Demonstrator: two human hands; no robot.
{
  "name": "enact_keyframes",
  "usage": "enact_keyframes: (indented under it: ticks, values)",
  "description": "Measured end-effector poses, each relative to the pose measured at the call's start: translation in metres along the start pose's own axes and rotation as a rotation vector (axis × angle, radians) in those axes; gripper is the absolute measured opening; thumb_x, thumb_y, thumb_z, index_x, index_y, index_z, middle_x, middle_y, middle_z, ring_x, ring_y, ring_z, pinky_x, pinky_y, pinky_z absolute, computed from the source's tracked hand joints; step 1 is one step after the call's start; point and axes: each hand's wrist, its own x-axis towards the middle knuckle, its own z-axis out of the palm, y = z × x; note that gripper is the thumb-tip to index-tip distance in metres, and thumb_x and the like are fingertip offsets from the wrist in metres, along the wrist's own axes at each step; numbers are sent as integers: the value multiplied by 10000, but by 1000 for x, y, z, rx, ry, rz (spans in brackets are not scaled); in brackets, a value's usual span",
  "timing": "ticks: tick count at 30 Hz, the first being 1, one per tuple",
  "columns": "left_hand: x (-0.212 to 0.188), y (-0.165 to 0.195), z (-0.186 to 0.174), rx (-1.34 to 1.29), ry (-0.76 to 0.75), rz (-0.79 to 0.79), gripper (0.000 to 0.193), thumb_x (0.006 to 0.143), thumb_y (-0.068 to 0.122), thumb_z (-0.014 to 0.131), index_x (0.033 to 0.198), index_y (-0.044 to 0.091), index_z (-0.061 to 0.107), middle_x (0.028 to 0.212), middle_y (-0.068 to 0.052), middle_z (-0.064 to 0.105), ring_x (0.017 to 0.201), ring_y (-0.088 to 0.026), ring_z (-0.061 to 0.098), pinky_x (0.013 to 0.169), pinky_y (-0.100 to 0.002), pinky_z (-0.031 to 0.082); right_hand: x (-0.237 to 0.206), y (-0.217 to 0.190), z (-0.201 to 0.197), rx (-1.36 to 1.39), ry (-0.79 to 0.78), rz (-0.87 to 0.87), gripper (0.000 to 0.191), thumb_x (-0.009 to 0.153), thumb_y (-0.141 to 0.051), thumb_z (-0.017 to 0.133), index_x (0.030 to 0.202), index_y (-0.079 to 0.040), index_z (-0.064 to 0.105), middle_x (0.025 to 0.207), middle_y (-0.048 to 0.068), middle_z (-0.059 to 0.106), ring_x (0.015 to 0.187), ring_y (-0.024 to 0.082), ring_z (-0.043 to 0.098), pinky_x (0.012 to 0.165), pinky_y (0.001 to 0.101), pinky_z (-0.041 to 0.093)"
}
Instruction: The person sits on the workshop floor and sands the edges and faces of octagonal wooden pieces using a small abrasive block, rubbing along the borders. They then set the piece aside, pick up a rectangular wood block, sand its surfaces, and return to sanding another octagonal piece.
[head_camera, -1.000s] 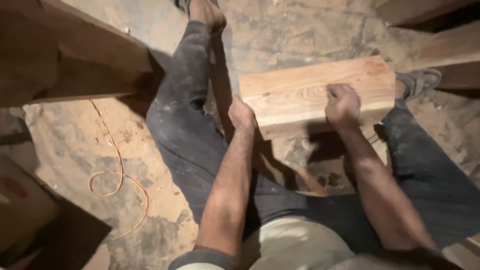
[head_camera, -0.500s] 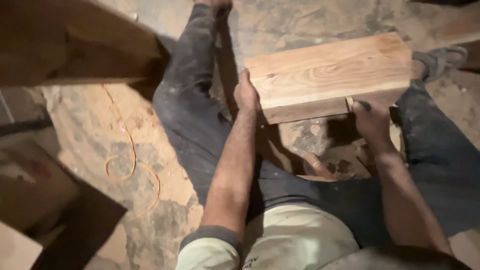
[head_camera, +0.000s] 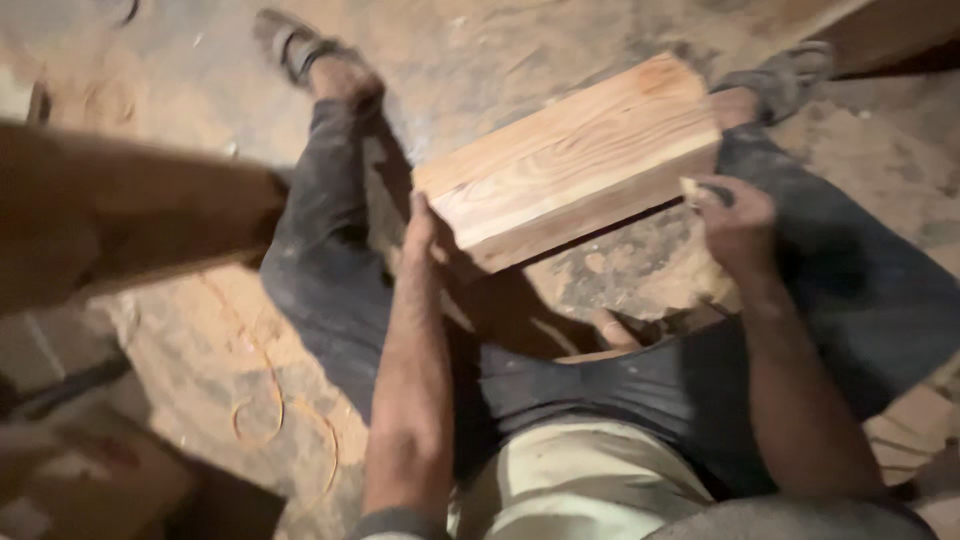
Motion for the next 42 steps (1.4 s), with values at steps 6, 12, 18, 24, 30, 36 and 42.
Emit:
enact_keyframes:
  ticks: [6,12,18,24,30,36,42]
  values:
    - [-5,3,10,-50,11,205,877,868,737,520,1428,67,598,1407,-184,620,1296,-339,545,1067,-445,436,9,8,-13,704,73,776,209,979,-89,672,1168,-10,710,1015,54,726,853,127,689,759,282,574]
    - [-12,3,13,-106,38,123,862,868,698,547,1384,10,615,1377,-179,641,1246,-319,576,1047,-441,445,9,17,-40,277,120,262,378,876,26,782,1210,107,625,1156,158,692,996,214,677,876,336,587]
    - [-41,-17,20,-78,183,57,850,868,658,574,1340,-46,631,1348,-175,662,1197,-300,606,1026,-436,453,35,24,-27,1015,253,762,203,955,39,660,1157,23,659,1064,97,708,896,172,712,783,295,626]
    - [-80,-57,30,55,354,244,867,951,664,516,1207,-147,689,1222,-257,725,1140,-332,669,1018,-430,484,26,55,-9,274,130,292,201,957,72,648,1155,64,685,1061,156,694,979,261,672,880,398,542]
    - [-107,-69,41,-83,335,363,818,961,634,446,1147,-123,694,1049,-206,772,979,-344,758,831,-461,595,21,60,-2,-116,92,3,173,965,29,628,1082,-12,750,1049,180,701,1012,390,655,918,492,512]
    - [-111,-54,41,41,365,121,845,978,661,435,1140,-130,686,1041,-227,767,926,-352,754,804,-459,610,29,53,1,-233,-12,-101,266,960,-38,592,1145,-57,782,1081,153,679,1051,390,630,952,462,512]
    - [-115,-53,39,-348,275,38,752,917,593,460,1308,-34,598,1229,-198,665,1026,-417,690,772,-615,600,20,57,4,-284,-77,-170,259,962,-47,589,1142,-51,777,1172,154,688,1128,391,599,1014,503,454]
